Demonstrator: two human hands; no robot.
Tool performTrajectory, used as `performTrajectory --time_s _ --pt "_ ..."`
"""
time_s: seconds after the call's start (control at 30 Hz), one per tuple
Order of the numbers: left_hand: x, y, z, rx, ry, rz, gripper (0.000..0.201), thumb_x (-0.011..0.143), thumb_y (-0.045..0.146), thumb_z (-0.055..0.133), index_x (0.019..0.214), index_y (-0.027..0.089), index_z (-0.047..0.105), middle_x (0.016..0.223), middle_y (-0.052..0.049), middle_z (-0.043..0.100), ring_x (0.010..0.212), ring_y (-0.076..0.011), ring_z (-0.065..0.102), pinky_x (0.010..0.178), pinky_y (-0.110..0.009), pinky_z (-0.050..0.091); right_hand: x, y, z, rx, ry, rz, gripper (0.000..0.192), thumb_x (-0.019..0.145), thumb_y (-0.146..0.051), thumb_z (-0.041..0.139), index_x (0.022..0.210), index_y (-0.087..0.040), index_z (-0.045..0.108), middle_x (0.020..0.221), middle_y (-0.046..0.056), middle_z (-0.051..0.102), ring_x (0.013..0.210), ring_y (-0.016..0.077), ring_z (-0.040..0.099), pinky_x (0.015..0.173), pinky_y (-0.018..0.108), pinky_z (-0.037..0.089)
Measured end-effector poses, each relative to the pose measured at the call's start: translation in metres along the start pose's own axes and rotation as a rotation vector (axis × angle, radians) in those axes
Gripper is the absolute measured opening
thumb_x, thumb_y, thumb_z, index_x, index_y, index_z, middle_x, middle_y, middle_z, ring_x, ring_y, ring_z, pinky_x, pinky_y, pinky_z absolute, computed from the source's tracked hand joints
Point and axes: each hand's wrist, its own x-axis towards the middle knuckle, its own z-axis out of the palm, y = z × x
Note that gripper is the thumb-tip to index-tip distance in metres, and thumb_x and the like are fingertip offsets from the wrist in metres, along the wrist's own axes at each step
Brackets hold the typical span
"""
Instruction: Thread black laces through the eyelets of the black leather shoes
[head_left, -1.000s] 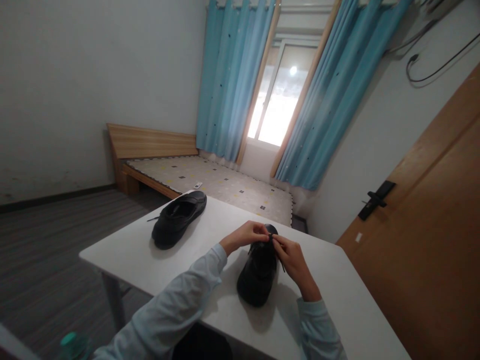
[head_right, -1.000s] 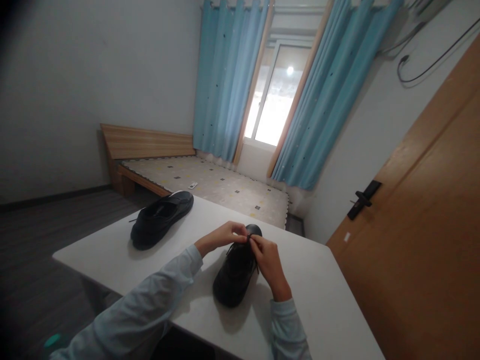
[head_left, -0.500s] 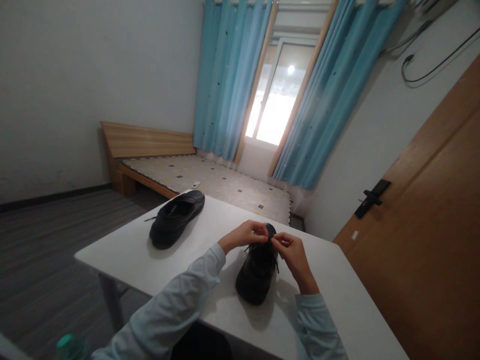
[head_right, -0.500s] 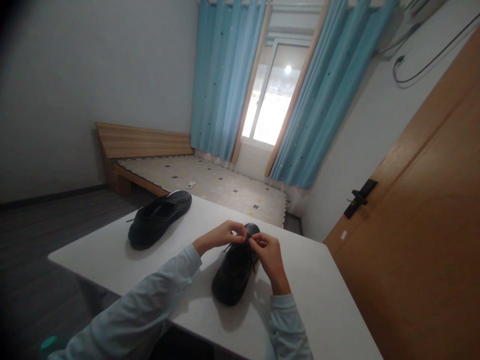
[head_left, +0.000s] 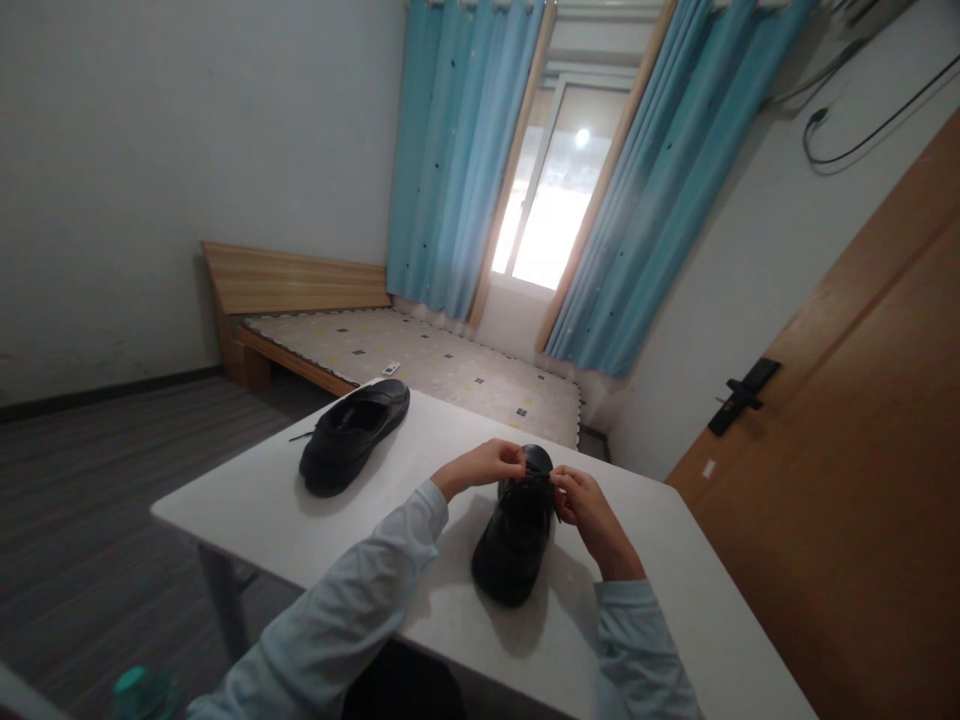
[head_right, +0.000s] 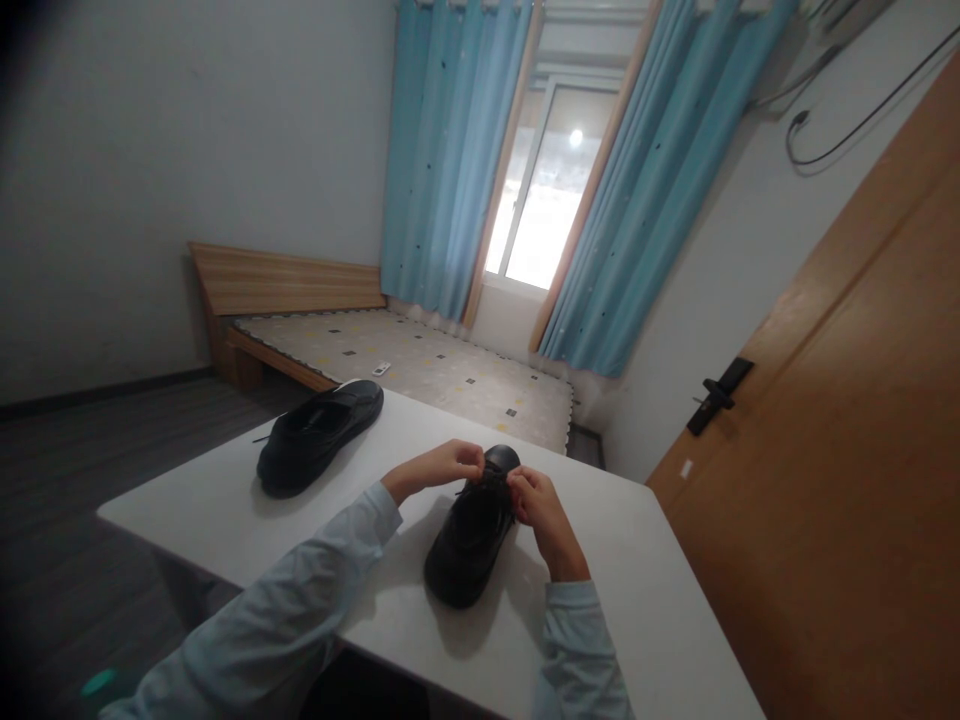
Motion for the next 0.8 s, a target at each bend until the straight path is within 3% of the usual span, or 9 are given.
performTrajectory --time_s 0.37,0.6,0.8 --pt "-0.004 0.007 -0.005 0.038 -0.069 -0.127 0.016 0.065 0.027 0.054 0.061 0.012 0.054 0.055 0.003 0.050 0.057 -0.0095 0.045 0.056 -0.023 0.033 -0.004 0.000 -0.012 -0.015 -0.111 0.050 0.022 0.067 -0.034 0.056 0.061 -0.018 0.042 0.045 -0.011 0.031 0.036 0.0016 0.022 0.040 0.019 0.008" --pt "-0.007 0.005 -0.011 0.120 -0.101 -0.138 0.016 0.067 0.027 0.051 0.061 0.012 0.054 0.054 0.004 0.045 0.054 -0.0084 0.039 0.053 -0.022 0.027 -0.004 0.003 -0.021 -0.026 -0.197 0.056 0.024 0.069 -0.037 0.055 0.061 -0.018 0.042 0.045 -0.011 0.030 0.037 0.0021 0.019 0.039 0.020 0.007" --pt "-0.006 0.002 -0.013 0.109 -0.141 -0.138 0.019 0.069 0.031 0.053 0.065 0.013 0.053 0.058 0.004 0.046 0.057 -0.0088 0.040 0.055 -0.022 0.030 -0.006 0.000 -0.021 -0.076 -0.196 0.088 0.026 0.067 -0.040 0.058 0.065 -0.018 0.045 0.045 -0.012 0.029 0.036 0.0023 0.019 0.039 0.020 0.007"
